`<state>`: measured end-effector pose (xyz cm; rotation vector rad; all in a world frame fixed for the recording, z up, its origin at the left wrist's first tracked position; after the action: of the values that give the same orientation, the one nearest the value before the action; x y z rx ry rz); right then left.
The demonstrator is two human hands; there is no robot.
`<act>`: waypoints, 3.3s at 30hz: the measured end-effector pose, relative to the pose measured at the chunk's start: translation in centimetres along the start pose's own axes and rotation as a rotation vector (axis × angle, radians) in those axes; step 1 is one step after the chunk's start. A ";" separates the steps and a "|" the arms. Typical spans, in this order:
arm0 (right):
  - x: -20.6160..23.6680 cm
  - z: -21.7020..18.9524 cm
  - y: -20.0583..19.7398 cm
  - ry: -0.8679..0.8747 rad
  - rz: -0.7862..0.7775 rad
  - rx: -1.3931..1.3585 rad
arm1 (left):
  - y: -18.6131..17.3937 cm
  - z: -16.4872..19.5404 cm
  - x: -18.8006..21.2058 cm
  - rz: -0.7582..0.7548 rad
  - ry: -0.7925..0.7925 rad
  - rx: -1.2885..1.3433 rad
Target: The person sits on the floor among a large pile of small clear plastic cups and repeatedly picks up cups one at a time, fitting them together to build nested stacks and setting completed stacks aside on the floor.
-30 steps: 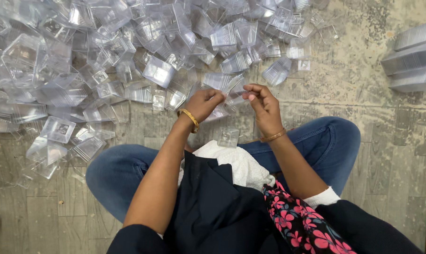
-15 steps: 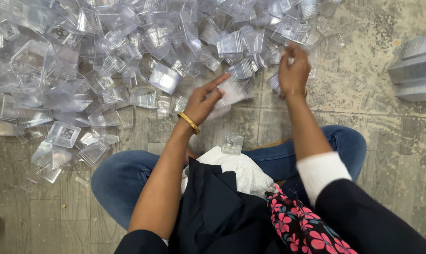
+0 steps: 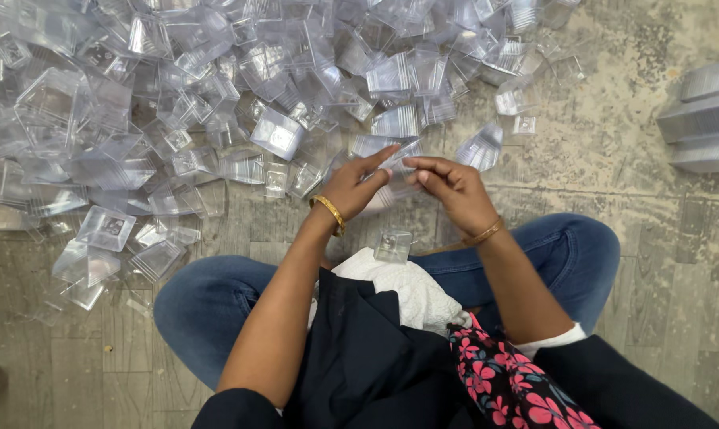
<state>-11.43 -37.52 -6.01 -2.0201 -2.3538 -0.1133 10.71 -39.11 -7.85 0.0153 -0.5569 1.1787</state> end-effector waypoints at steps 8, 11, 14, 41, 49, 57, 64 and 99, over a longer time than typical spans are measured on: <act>5.4 2.6 -0.3 0.111 0.234 0.593 | 3.4 2.3 6.6 0.062 0.048 0.008; 8.6 1.4 -1.9 -0.124 0.367 0.366 | 4.0 2.4 9.2 0.103 -0.121 -0.072; 11.8 -0.2 -1.9 -0.051 0.341 0.207 | 4.7 2.1 9.8 0.107 -0.225 -0.124; 8.4 -1.4 -11.3 0.156 0.196 0.159 | 8.0 1.0 10.6 -0.005 -0.273 0.146; 20.5 -1.9 -12.2 0.099 -0.233 0.263 | 20.9 7.2 17.0 -0.293 -0.074 -0.080; 26.8 -10.8 -12.0 0.366 -0.207 -0.206 | 19.9 10.2 22.5 -0.224 -0.039 0.015; 30.2 -13.2 -6.5 0.413 -0.319 -0.211 | 16.4 9.6 28.2 -0.169 -0.162 -0.122; 35.3 -11.4 -1.5 0.358 -0.218 -0.250 | 12.6 4.4 34.5 -0.086 -0.192 -0.203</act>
<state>-18.48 -3.85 8.03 -1.6428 -2.4039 -0.7431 6.99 -5.45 7.03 -0.0212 -0.8356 1.0384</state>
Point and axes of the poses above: each hand's wrist, its own x-axis away from the middle knuckle, its own y-axis out of the palm, z = x × y, the point moved 3 cm from there along -x, towards the middle knuckle, and after that the axes turned 13 degrees about -y, right-handed, at the moved point
